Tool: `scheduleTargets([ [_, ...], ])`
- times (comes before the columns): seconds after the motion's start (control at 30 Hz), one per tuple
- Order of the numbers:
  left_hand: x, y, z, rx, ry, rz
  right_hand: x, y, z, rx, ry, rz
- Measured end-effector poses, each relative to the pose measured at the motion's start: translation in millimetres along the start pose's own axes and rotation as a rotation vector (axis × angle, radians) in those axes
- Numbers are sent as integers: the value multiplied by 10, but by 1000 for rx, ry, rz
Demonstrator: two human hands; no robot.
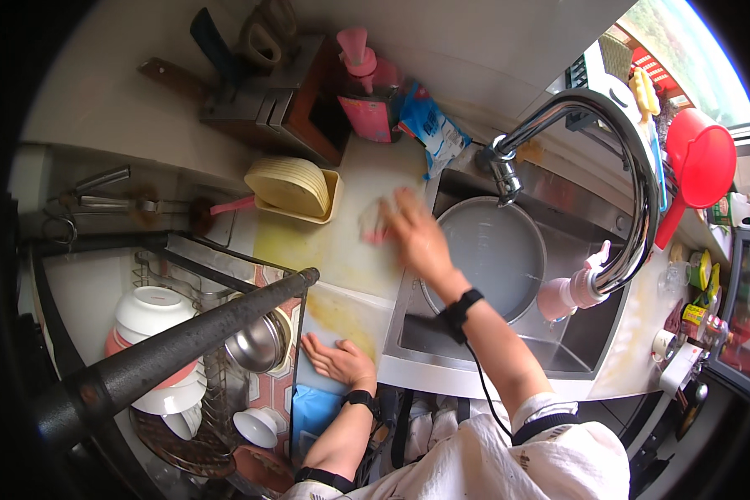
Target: Washing chopsticks and a utensil holder in a sink and wiping down the kitchen counter.
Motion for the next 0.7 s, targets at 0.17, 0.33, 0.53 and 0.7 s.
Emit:
scheduleTargets([
  [0.17, -2, 59, -76, 27, -5, -8, 14, 175, -8, -137, -97, -36],
  [0.33, 37, 94, -2, 31, 1, 21, -105, 808, -399, 397, 202, 115],
  [0.53, 11, 105, -62, 15, 10, 21, 316, 967, -322, 368, 221, -20],
  [0.7, 9, 34, -41, -11, 9, 22, 453, 743, -568, 442, 348, -111],
])
Point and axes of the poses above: each hand's wrist, its own x-axis towards the middle knuckle, its own z-axis out of the back of the hand, y = z × x, the point moved 9 cm from there along x, towards the middle knuckle, and after that the axes turned 11 degrees about y, right-handed, at the moved point
